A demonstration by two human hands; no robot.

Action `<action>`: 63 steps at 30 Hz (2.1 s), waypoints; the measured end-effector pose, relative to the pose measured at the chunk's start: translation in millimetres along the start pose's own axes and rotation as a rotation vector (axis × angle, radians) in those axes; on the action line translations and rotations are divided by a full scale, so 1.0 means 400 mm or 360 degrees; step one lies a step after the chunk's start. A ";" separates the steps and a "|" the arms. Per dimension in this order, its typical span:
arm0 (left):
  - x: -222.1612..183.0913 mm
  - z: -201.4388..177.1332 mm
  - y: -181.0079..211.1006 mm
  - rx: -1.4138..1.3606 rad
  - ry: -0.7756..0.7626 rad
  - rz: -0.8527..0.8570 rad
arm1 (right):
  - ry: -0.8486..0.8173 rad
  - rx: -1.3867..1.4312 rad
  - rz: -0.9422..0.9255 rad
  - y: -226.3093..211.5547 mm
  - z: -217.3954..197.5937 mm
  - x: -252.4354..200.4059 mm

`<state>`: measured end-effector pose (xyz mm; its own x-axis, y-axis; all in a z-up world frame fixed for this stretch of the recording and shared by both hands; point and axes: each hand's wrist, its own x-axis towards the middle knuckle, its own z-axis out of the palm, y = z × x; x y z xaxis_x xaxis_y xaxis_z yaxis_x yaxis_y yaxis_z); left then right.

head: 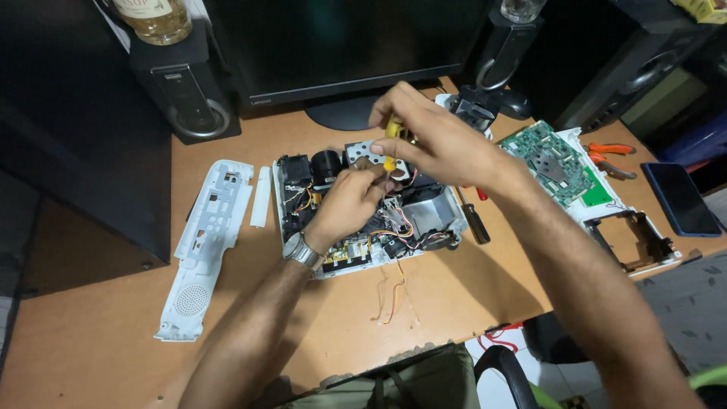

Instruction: Disassembling a projector by removing screws and disconnecting internal wiring to extract the lens assembly.

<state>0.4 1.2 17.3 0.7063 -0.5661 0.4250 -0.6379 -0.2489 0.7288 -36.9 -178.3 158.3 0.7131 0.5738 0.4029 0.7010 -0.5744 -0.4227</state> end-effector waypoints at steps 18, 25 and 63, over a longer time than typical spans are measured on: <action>-0.012 0.038 -0.025 0.0228 0.0365 -0.0210 | 0.0810 0.1010 0.0484 0.131 0.244 -0.130; -0.009 0.006 0.051 0.0252 0.0373 -0.0257 | 0.0685 0.0935 0.0475 0.038 0.204 -0.115; -0.003 -0.087 0.069 0.0156 0.0059 -0.0318 | 0.0818 0.0830 0.0522 0.018 0.238 -0.131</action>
<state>-7.3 22.3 55.5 0.8313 -0.4690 0.2982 -0.5098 -0.4296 0.7454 -70.3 -156.9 57.0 0.8867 0.0097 0.4623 0.4501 -0.2474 -0.8580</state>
